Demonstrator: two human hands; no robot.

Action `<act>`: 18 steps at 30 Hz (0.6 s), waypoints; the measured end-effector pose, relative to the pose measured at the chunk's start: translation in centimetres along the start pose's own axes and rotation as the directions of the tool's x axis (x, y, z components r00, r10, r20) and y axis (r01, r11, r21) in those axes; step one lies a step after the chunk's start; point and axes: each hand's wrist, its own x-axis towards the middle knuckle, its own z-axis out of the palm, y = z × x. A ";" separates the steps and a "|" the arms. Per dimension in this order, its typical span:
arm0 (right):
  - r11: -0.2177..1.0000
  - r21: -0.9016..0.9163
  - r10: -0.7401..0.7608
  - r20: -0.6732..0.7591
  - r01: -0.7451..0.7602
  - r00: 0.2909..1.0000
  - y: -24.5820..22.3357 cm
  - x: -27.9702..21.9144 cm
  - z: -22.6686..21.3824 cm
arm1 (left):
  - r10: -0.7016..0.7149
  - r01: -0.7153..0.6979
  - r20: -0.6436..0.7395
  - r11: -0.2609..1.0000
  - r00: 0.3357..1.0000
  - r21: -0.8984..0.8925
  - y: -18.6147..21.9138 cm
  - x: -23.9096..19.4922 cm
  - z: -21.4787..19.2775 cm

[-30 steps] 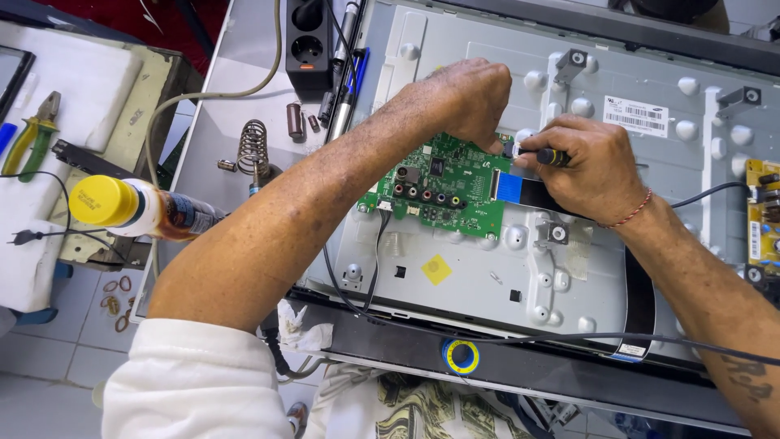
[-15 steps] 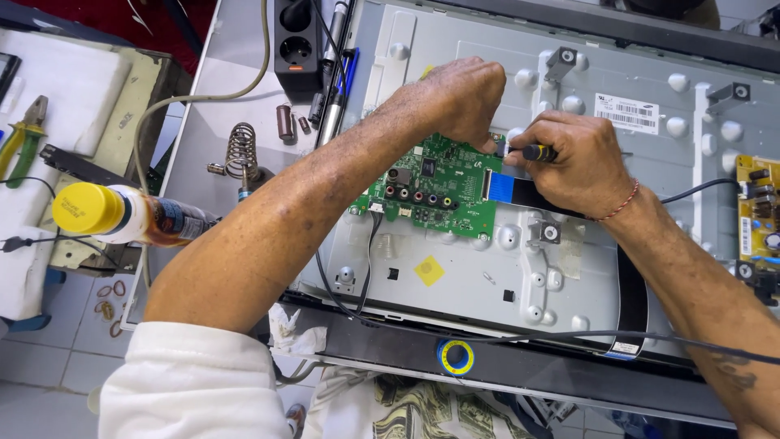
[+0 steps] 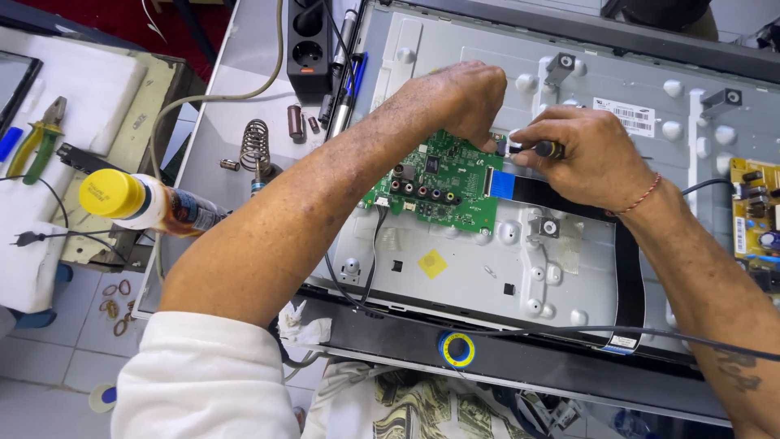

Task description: The person uses a screwdriver to remove screws from a circuit board inside a disassembled television. They then lift the board out, place it aside, and proceed to unscrew and remove another circuit board from the device's chassis.

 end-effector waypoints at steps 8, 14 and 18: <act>0.994 -0.060 0.092 -0.005 -0.092 0.996 0.5 -0.1 1.7 | 0.011 -0.012 -0.027 1.000 1.000 -0.020 -0.5 0.7 0.4; 0.995 -0.052 0.095 0.090 -0.091 0.991 -0.1 0.5 0.0 | 0.003 -0.004 -0.029 1.000 1.000 -0.018 -0.1 0.3 0.4; 0.987 -0.016 0.158 0.019 -0.157 0.987 -0.7 -1.8 -4.8 | 0.041 -0.042 -0.022 0.999 0.999 -0.024 -0.3 -0.1 0.2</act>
